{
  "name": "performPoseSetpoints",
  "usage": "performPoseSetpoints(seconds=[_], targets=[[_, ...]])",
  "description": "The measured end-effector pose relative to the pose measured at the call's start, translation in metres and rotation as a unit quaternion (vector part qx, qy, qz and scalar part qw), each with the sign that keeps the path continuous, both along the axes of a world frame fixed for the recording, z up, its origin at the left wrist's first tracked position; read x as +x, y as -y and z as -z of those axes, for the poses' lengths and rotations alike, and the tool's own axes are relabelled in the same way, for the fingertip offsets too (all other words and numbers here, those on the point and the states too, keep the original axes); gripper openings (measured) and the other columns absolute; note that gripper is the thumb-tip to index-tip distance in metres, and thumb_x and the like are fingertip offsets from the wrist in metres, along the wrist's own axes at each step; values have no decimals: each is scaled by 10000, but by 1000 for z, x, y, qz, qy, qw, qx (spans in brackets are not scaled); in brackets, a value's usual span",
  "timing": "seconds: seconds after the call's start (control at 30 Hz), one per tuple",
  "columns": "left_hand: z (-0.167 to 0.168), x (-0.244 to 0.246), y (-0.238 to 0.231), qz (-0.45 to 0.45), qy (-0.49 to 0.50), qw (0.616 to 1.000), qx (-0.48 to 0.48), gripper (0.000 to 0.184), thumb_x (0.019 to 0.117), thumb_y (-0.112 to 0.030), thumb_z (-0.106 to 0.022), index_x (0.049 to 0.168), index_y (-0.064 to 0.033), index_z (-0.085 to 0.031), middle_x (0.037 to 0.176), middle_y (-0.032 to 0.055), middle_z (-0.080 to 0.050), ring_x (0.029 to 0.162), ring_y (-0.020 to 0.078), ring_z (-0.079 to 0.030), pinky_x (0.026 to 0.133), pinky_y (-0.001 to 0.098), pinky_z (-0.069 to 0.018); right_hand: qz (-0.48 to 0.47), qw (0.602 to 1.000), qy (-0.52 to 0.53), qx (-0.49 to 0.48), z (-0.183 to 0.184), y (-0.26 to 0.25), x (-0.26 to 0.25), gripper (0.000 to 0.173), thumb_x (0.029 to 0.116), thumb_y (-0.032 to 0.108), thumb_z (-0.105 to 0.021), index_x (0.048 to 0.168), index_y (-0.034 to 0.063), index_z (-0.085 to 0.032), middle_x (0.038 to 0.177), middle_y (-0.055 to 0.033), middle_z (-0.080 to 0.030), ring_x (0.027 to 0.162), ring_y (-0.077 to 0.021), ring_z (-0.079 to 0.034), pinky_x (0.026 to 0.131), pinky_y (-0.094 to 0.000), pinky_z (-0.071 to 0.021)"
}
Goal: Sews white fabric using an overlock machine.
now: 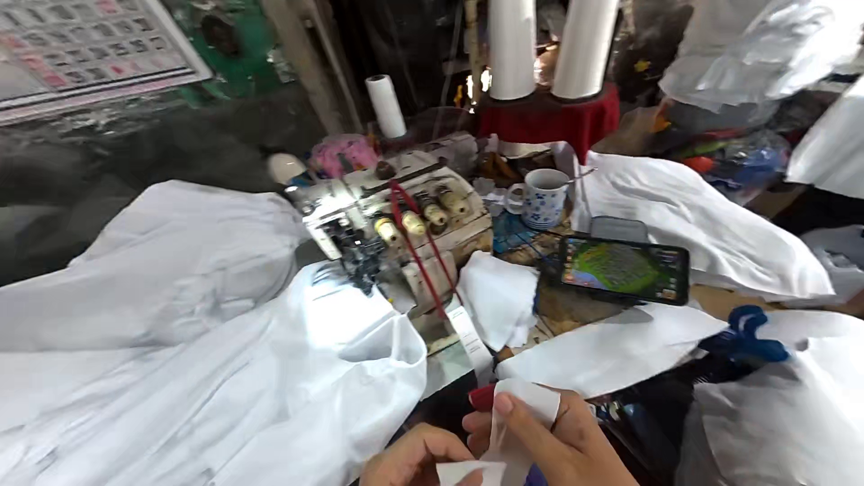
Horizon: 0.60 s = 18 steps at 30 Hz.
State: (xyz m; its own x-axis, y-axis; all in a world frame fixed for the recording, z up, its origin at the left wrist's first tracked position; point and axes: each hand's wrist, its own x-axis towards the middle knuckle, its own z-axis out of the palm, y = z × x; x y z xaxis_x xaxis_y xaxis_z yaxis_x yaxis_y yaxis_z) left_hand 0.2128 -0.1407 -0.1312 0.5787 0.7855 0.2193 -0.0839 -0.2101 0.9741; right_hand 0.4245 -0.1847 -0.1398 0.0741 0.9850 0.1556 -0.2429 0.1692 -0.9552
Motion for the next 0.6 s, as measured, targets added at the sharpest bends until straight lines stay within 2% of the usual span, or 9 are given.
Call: performPoseSetpoints(seconds=[0.07, 0.13, 0.2, 0.23, 0.33, 0.47, 0.6], targets=[[-12, -8, 3, 28, 19, 999, 25, 133, 977, -89, -684, 1070, 3, -710, 991, 53, -717, 879, 100, -687, 785, 283, -598, -41, 999, 21, 16, 0, -4, -8, 310, 1107, 162, -459, 1121, -63, -672, 1050, -166, -768, 957, -284, -766, 888, -450, -645], [-24, -6, 8, 19, 42, 998, 41, 163, 1015, -132, -635, 1063, 6, -709, 966, 68, -724, 853, 113, -698, 759, 289, -602, -61, 997, 34, 31, 4, -7, -17, 385, 1132, 193, -372, 1155, -60, -662, 1083, -148, -764, 999, -237, -755, 928, -412, -628], [-19, 8, 8, -78, 22, 996, 33, 113, 982, -80, -670, 1034, 9, -716, 879, 60, -732, 740, 110, -698, 657, 278, -609, -2, 997, 56, 53, 10, -11, -30, 328, 1111, 153, -437, 1058, -24, -708, 926, -67, -744, 845, -115, -720, 793, -299, -618], [-11, 15, 6, -127, 11, 992, 23, 90, 959, -58, -691, 1007, 12, -720, 833, 54, -729, 694, 109, -689, 622, 271, -602, 26, 997, 53, 57, 15, -13, -36, 291, 1091, 117, -474, 1031, -19, -725, 885, -50, -734, 806, -88, -702, 758, -275, -608], [1, 21, 2, -188, -20, 982, 11, 75, 962, -68, -693, 944, 3, -705, 763, 37, -707, 639, 95, -667, 582, 249, -582, 37, 998, 40, 31, 17, -12, -40, 288, 1086, 106, -483, 1000, -8, -733, 836, -30, -727, 753, -65, -692, 716, -258, -604], [2, 18, -1, -178, -49, 983, 0, 118, 959, -123, -717, 916, -19, -682, 738, 32, -698, 622, 103, -667, 568, 254, -582, -41, 999, 23, 0, 20, -9, -31, 420, 1132, 220, -369, 967, 19, -699, 827, -27, -691, 767, -77, -673, 713, -275, -588], [2, 19, -6, -166, -55, 984, -22, 143, 959, -147, -725, 912, -19, -681, 744, 44, -701, 630, 118, -675, 577, 264, -588, -98, 993, 65, 34, 26, -10, -16, 439, 1138, 277, -344, 1056, 20, -689, 908, -27, -705, 855, -62, -679, 775, -278, -588]])
